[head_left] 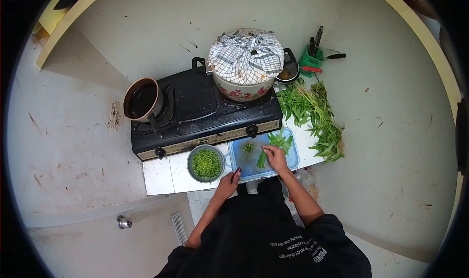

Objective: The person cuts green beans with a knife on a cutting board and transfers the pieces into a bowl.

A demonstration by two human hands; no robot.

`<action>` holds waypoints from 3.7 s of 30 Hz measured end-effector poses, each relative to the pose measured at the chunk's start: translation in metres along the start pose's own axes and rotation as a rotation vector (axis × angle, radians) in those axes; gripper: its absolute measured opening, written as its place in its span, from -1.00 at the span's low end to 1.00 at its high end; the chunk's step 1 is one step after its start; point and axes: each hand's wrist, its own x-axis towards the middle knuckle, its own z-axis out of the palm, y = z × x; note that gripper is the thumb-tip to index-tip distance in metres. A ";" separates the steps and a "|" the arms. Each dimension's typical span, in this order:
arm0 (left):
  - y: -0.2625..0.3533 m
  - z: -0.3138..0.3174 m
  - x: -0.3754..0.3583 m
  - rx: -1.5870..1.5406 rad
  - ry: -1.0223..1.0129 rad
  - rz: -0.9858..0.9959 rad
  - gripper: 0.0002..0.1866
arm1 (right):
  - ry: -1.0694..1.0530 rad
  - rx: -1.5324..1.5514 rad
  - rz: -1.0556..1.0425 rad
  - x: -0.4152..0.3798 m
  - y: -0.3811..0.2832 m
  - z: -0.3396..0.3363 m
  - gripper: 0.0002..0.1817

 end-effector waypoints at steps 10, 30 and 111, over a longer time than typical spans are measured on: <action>0.003 0.005 -0.001 -0.009 -0.028 0.001 -0.43 | 0.089 -0.128 -0.006 0.000 -0.005 -0.003 -0.68; 0.008 -0.002 -0.004 0.073 -0.216 -0.075 -0.39 | 0.189 0.016 0.227 -0.053 -0.007 0.029 -0.73; 0.004 0.014 -0.014 0.089 -0.125 -0.024 -0.43 | -0.102 -0.324 -0.201 -0.035 -0.007 -0.014 -0.84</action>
